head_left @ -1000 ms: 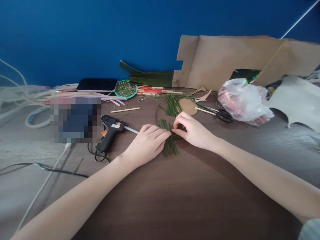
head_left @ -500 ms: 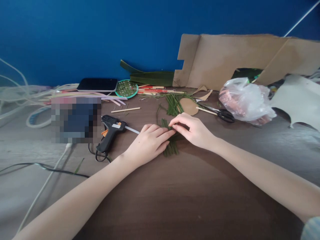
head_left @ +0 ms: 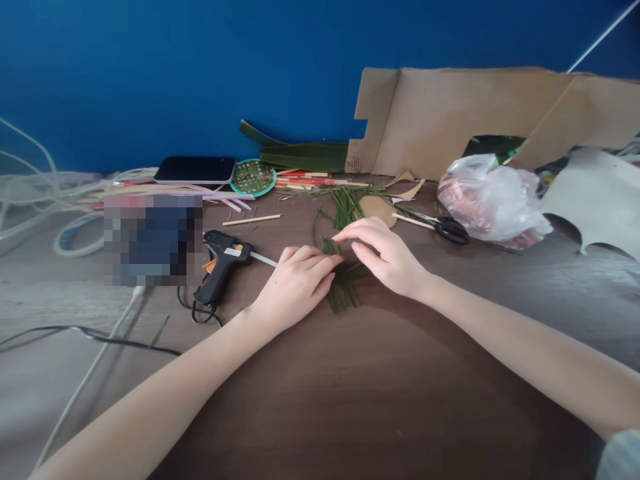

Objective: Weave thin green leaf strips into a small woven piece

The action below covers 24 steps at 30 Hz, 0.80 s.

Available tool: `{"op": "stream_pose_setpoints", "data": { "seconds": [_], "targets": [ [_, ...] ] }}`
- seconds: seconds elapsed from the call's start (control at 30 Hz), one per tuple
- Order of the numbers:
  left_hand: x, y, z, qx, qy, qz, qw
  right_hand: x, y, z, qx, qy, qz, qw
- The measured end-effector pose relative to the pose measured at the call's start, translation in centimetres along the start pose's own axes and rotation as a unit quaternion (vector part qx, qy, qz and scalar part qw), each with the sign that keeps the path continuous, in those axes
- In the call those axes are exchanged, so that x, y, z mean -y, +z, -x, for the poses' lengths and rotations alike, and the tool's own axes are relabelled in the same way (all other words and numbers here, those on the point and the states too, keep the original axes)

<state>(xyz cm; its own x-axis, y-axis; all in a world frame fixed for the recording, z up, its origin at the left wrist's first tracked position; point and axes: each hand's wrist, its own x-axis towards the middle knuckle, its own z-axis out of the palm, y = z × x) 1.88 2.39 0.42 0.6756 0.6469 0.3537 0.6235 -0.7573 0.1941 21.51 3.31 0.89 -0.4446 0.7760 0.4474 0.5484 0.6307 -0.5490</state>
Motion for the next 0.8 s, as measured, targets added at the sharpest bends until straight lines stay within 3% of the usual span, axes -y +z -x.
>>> {"op": "stream_pose_setpoints", "data": {
  "seconds": [0.17,0.37,0.8],
  "targets": [
    [-0.12,-0.05,0.05,-0.002,-0.015,-0.004,1.0,-0.31,0.55,0.39,0.057,0.051,0.112,0.991],
    [-0.23,-0.17,0.04,0.006,-0.03,0.004,1.0,-0.27,0.67,0.62,0.093,0.08,0.121,0.985],
    [-0.22,-0.24,0.08,0.024,-0.053,0.028,0.998,-0.6,0.86,0.85,0.065,0.087,0.076,0.991]
  ]
}}
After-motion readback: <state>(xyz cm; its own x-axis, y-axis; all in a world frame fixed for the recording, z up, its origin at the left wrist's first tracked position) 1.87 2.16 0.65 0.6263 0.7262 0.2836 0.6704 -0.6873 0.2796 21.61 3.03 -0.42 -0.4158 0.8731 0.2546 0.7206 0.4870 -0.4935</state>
